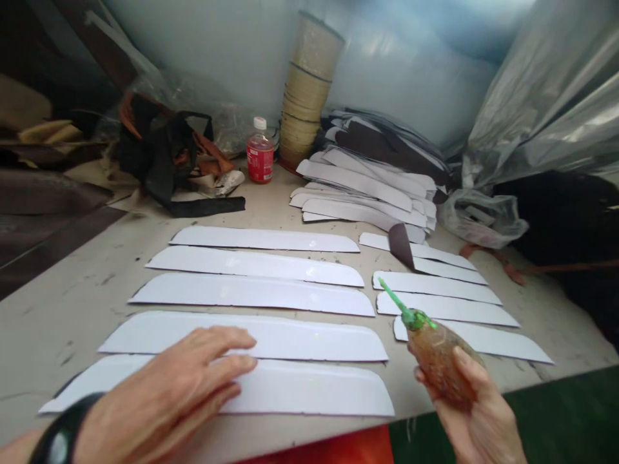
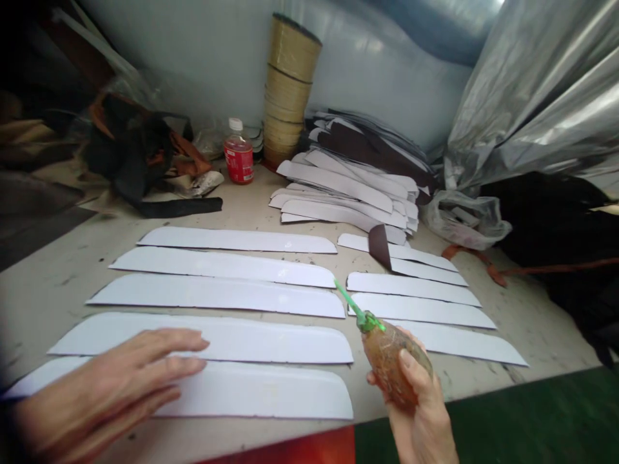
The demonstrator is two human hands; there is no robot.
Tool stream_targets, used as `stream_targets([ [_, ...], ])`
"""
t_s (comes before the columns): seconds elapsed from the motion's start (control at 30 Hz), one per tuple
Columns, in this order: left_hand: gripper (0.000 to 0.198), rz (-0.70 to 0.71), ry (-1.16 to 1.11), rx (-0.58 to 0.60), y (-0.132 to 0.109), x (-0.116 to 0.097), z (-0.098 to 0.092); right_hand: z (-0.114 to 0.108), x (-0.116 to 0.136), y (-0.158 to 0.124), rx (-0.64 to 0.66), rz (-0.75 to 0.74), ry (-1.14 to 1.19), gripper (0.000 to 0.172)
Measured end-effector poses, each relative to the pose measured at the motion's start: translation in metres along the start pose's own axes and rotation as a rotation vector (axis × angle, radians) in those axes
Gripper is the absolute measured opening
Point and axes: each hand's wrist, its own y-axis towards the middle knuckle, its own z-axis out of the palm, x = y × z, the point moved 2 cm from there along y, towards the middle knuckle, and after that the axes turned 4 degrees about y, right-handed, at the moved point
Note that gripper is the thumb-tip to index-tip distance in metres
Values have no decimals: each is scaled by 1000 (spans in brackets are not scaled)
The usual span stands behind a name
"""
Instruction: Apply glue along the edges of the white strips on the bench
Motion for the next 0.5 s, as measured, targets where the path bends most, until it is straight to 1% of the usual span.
stream_targets([
  [0.07, 28, 33, -48, -25, -20, -31, 21, -18, 0, -9, -28, 0, 29, 53],
  [0.1, 28, 39, -56, -26, -27, -42, 30, -28, 1, -13, -38, 3, 44, 54],
  [0.17, 26, 29, 2, -38, -38, -55, 45, -45, 1, -23, -58, 6, 73, 55],
  [0.23, 25, 28, 115, -57, -45, -58, 56, -63, 1, -32, -70, 4, 97, 56],
  [0.37, 28, 104, 305, -95, -57, -52, 73, -91, 1, -52, -28, -29, 122, 54],
  [0.43, 29, 124, 333, -103, -59, -49, 79, -102, 1, -63, -17, -54, 124, 51],
  [0.5, 29, 106, 301, -104, -58, -48, 82, -115, -1, -73, -33, -77, 127, 49],
])
